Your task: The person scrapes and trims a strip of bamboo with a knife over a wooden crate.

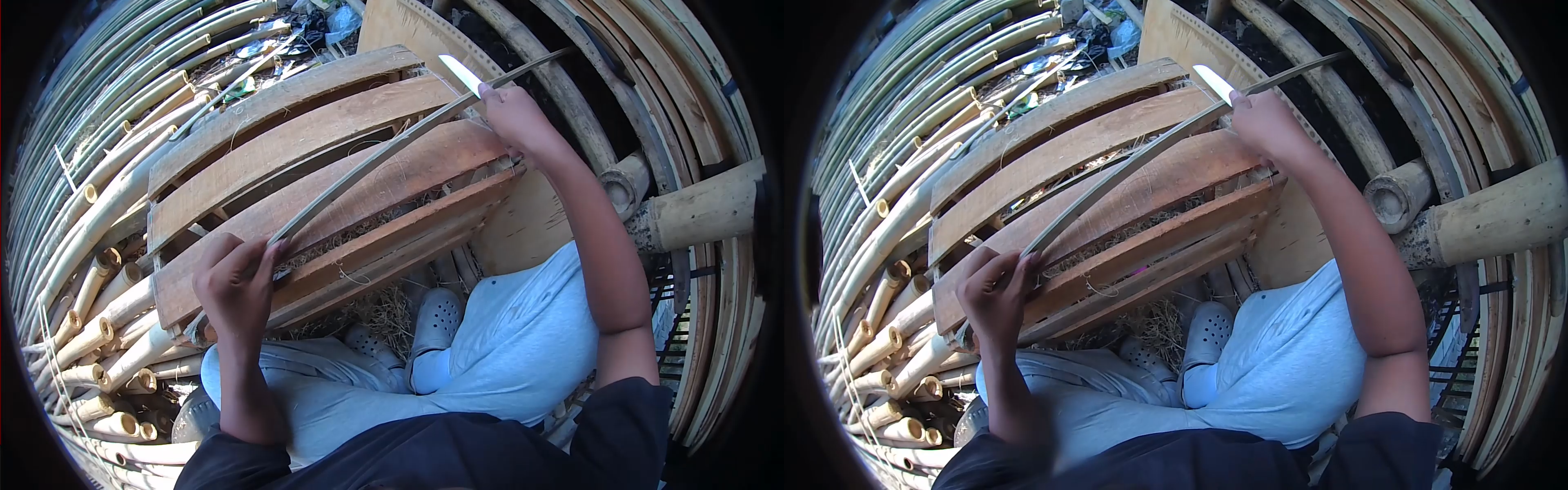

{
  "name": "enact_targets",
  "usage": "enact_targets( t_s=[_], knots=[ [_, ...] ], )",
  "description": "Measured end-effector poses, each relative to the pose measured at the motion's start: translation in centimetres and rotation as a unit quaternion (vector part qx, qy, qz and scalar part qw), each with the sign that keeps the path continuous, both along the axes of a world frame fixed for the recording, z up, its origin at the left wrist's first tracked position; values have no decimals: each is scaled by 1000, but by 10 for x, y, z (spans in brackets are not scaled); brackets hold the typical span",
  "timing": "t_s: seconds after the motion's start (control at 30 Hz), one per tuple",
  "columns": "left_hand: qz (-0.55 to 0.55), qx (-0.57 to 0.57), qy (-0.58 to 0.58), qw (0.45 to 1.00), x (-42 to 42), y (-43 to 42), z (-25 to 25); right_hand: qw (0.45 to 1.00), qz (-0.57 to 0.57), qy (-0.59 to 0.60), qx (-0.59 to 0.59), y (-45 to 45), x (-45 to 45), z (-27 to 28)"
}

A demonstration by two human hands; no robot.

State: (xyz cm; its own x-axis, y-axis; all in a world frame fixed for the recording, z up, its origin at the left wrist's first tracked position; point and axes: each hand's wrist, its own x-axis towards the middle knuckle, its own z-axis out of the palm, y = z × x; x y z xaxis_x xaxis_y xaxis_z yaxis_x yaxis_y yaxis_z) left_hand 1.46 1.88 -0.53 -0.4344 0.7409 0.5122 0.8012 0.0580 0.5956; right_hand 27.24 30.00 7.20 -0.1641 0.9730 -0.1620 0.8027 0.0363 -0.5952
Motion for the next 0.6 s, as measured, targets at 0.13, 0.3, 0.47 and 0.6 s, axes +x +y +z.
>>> enact_targets(
  t_s=[0.13, 0.3, 0.47, 0.6],
  knots=[
    [3, 3, -5, 1000, 0, 0, 0, 998, 47, -36, -11, -11, -14, -2],
    [5, -2, -6, 1000, 3, -2, 1, 998, 30, -60, -15, -2, -7, 0],
    [5, -2, 0, 1000, 4, -1, 2, 985, 133, -110, 31, -26, -21, 0],
    [7, -3, -5, 1000, 2, -2, 0, 1000, -7, -3, 18, -12, -11, 0]
  ],
)
